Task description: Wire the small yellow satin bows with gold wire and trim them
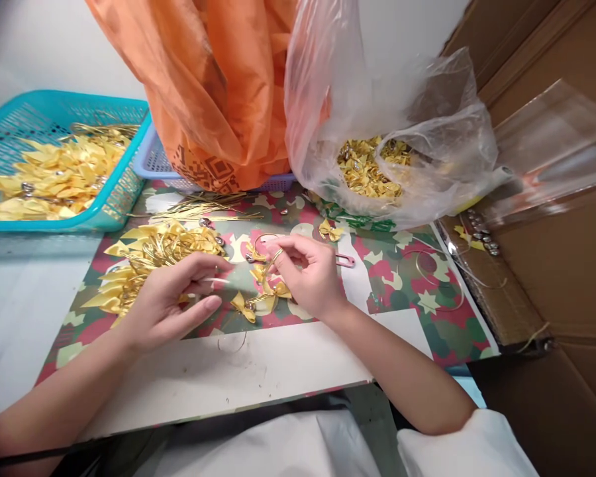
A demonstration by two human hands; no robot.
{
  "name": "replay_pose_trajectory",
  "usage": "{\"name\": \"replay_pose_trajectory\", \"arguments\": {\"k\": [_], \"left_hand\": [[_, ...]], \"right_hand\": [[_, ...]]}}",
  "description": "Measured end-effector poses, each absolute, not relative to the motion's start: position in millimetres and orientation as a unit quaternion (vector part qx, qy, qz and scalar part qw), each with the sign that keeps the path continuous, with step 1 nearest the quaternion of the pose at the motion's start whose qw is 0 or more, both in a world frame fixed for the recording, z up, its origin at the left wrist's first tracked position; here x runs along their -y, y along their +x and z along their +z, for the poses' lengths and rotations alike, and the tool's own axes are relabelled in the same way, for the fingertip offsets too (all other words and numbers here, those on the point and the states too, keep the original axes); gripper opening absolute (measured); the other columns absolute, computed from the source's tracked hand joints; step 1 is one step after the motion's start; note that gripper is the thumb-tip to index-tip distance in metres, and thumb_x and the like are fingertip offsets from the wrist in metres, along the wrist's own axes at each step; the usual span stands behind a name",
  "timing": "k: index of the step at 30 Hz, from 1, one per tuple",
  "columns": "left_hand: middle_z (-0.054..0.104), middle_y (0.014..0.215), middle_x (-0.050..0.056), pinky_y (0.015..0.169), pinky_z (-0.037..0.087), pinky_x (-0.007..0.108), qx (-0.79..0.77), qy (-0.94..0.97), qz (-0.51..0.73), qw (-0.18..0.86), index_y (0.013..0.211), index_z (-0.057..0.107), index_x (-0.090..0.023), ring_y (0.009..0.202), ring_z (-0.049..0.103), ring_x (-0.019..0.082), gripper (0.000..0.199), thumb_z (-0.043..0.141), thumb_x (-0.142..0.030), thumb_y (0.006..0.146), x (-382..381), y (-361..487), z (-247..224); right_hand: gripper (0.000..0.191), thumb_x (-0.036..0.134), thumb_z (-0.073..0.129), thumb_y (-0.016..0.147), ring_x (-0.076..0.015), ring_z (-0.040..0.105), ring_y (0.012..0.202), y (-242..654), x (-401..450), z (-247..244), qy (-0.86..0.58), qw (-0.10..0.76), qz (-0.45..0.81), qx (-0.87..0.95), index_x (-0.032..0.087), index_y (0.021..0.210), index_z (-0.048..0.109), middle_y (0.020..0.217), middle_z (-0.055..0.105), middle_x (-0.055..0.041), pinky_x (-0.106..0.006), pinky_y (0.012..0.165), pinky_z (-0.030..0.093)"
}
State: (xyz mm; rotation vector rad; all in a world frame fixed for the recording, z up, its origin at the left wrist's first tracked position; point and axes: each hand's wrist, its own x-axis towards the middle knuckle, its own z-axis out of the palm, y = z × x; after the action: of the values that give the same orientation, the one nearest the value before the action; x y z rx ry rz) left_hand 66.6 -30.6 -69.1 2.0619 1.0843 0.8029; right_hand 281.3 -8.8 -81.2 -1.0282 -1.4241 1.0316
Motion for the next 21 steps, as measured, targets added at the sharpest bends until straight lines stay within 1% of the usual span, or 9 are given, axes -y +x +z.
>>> {"name": "replay_pose_trajectory", "arguments": {"k": [1,2,4,7,10,12,14,18,21], "left_hand": [[0.056,0.06,-0.004,0.048,0.038,0.019,-0.43,0.772,0.303,0.356,0.094,0.057,-0.017,0.048,0.047,0.009,0.017,0.052,-0.032,0.087,30.9,69.3,-67.4],[0.054,0.055,-0.004,0.047,0.038,0.019,-0.439,0.758,0.297,0.379,0.085,0.058,-0.017,0.046,0.046,0.009,0.02,0.049,-0.034,0.09,31.0,71.9,-65.8],[0.049,0.049,-0.004,0.047,0.037,0.019,-0.447,0.738,0.281,0.42,0.07,0.057,-0.016,0.043,0.044,0.009,0.034,0.044,-0.038,0.093,31.0,76.4,-63.3],[0.045,0.048,-0.004,0.043,0.034,0.019,-0.449,0.704,0.258,0.486,0.059,0.053,-0.016,0.042,0.043,0.008,0.043,0.046,-0.043,0.092,31.1,80.6,-61.6],[0.043,0.05,-0.005,0.039,0.03,0.019,-0.452,0.66,0.248,0.546,0.064,0.056,-0.015,0.041,0.041,0.008,0.037,0.054,-0.043,0.088,31.7,82.4,-62.7],[0.042,0.05,-0.005,0.04,0.03,0.019,-0.457,0.644,0.251,0.56,0.072,0.061,-0.015,0.041,0.04,0.008,0.031,0.056,-0.041,0.087,32.0,82.6,-64.6],[0.041,0.049,-0.006,0.039,0.029,0.019,-0.464,0.633,0.255,0.565,0.075,0.063,-0.014,0.04,0.039,0.007,0.029,0.056,-0.04,0.087,32.1,81.9,-66.8],[0.04,0.046,-0.007,0.038,0.027,0.018,-0.468,0.619,0.264,0.573,0.07,0.058,-0.016,0.038,0.038,0.007,0.027,0.057,-0.037,0.086,32.1,79.2,-69.7],[0.043,0.045,-0.006,0.038,0.03,0.018,-0.466,0.614,0.263,0.579,0.069,0.055,-0.017,0.038,0.041,0.007,0.026,0.055,-0.035,0.087,32.3,77.5,-69.7]], "right_hand": [[0.015,0.032,0.064,0.087,-0.0113,0.067,0.059,279.2,11.8,-81.2,-0.418,0.52,0.449,0.595,0.019,0.084,0.069,0.074,0.07,-0.0002,-0.022,0.054,0.058],[0.014,0.031,0.064,0.088,-0.0116,0.068,0.061,277.4,14.3,-81.0,-0.407,0.517,0.463,0.594,0.019,0.085,0.069,0.075,0.07,-0.0003,-0.023,0.055,0.058],[0.012,0.029,0.064,0.088,-0.0125,0.069,0.062,275.0,18.2,-80.1,-0.387,0.513,0.481,0.596,0.019,0.085,0.069,0.077,0.069,-0.0006,-0.024,0.056,0.059],[0.01,0.027,0.063,0.088,-0.0136,0.069,0.065,273.0,21.1,-78.6,-0.364,0.511,0.472,0.62,0.02,0.085,0.069,0.077,0.069,-0.0014,-0.026,0.057,0.059],[0.01,0.024,0.061,0.088,-0.0151,0.068,0.073,272.4,21.4,-77.9,-0.339,0.51,0.411,0.675,0.021,0.084,0.07,0.077,0.071,-0.0022,-0.028,0.062,0.057],[0.009,0.021,0.062,0.088,-0.0155,0.067,0.076,272.8,21.1,-78.3,-0.318,0.513,0.381,0.7,0.021,0.084,0.07,0.079,0.072,-0.0025,-0.03,0.065,0.056],[0.008,0.018,0.062,0.087,-0.0157,0.066,0.078,273.3,20.6,-79.6,-0.295,0.525,0.365,0.71,0.021,0.086,0.069,0.081,0.072,-0.0025,-0.031,0.068,0.056],[0.009,0.014,0.067,0.083,-0.0168,0.065,0.084,273.5,18.3,-82.7,-0.303,0.562,0.32,0.7,0.023,0.085,0.067,0.083,0.069,-0.002,-0.033,0.074,0.055],[0.01,0.014,0.069,0.08,-0.017,0.064,0.083,278.3,13.3,-80.1,-0.307,0.551,0.296,0.717,0.022,0.083,0.065,0.082,0.066,-0.0017,-0.032,0.073,0.054]]}}
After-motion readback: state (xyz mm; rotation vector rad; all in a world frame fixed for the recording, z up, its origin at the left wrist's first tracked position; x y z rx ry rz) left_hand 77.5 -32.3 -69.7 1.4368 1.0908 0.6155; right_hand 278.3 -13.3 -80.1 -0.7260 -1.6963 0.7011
